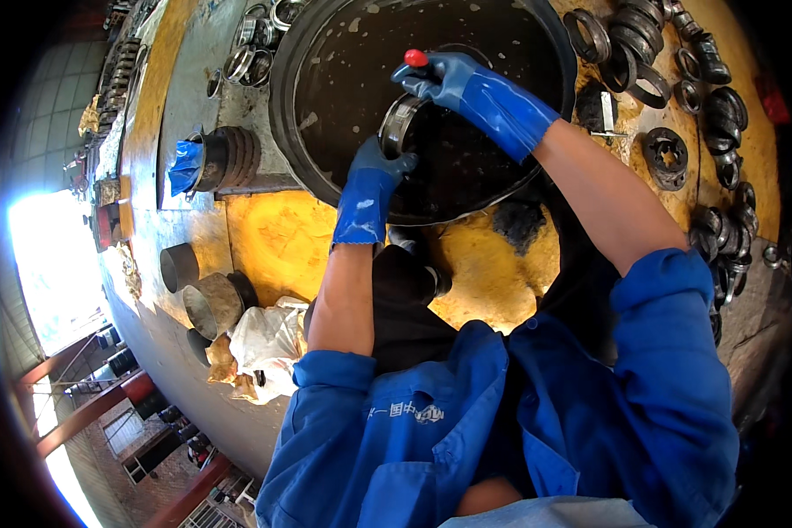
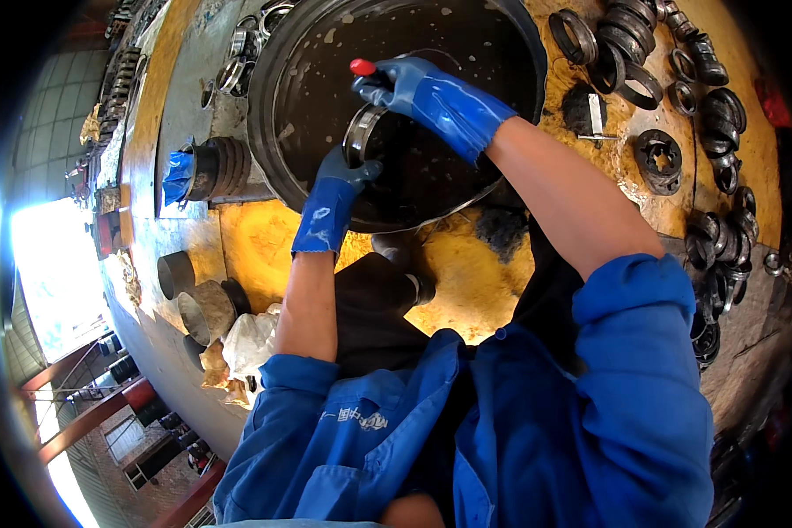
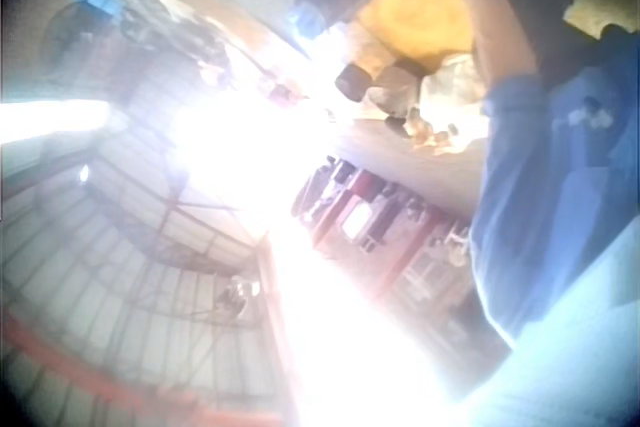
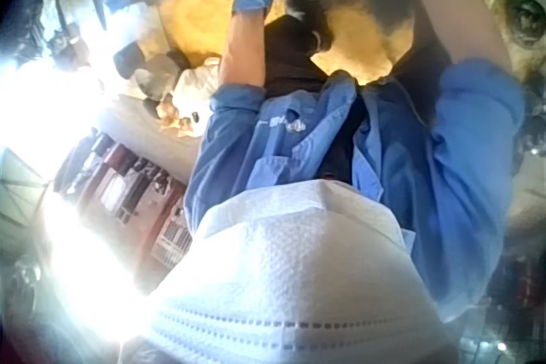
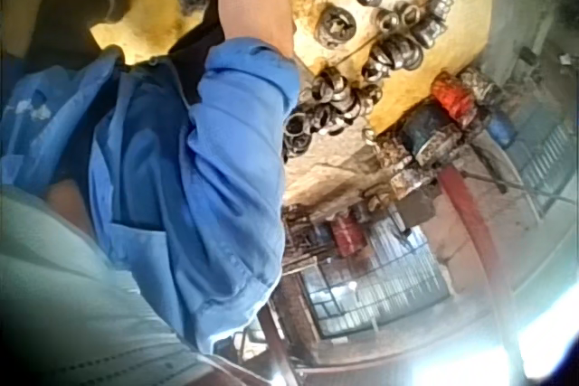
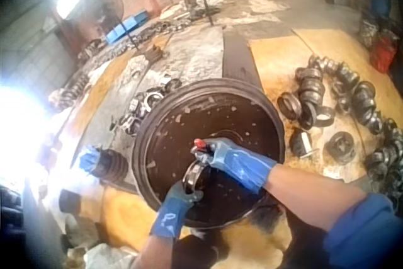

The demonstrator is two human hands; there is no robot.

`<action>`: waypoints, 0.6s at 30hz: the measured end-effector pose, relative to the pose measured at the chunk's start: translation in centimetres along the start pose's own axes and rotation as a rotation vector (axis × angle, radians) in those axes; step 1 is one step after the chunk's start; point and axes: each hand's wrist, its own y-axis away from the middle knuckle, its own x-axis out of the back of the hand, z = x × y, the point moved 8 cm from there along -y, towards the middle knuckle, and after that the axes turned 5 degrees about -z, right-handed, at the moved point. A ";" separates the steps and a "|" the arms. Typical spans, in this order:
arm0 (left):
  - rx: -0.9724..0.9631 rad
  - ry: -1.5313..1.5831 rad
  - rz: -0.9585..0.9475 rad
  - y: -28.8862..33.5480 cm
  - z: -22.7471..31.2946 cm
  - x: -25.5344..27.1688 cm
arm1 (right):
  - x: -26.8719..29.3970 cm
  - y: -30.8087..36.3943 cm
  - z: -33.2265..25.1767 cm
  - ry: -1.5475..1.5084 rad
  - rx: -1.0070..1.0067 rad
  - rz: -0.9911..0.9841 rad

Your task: The person cleans a metal part using a brush and a cleaning solution in a drum. They dip the part into the liquid, scrub it with the brush, and then place it aside.

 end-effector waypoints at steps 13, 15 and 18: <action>0.101 0.043 0.000 -0.3 -3.5 0.1 | 1.2 0.9 3.7 -0.166 -0.275 0.220; 0.126 0.066 -0.025 -0.3 -5.0 1.0 | -0.5 0.3 0.2 -0.183 -0.271 0.197; 0.073 -0.002 0.032 -0.8 -5.0 1.4 | -1.6 -0.9 -1.9 -0.009 -0.163 0.133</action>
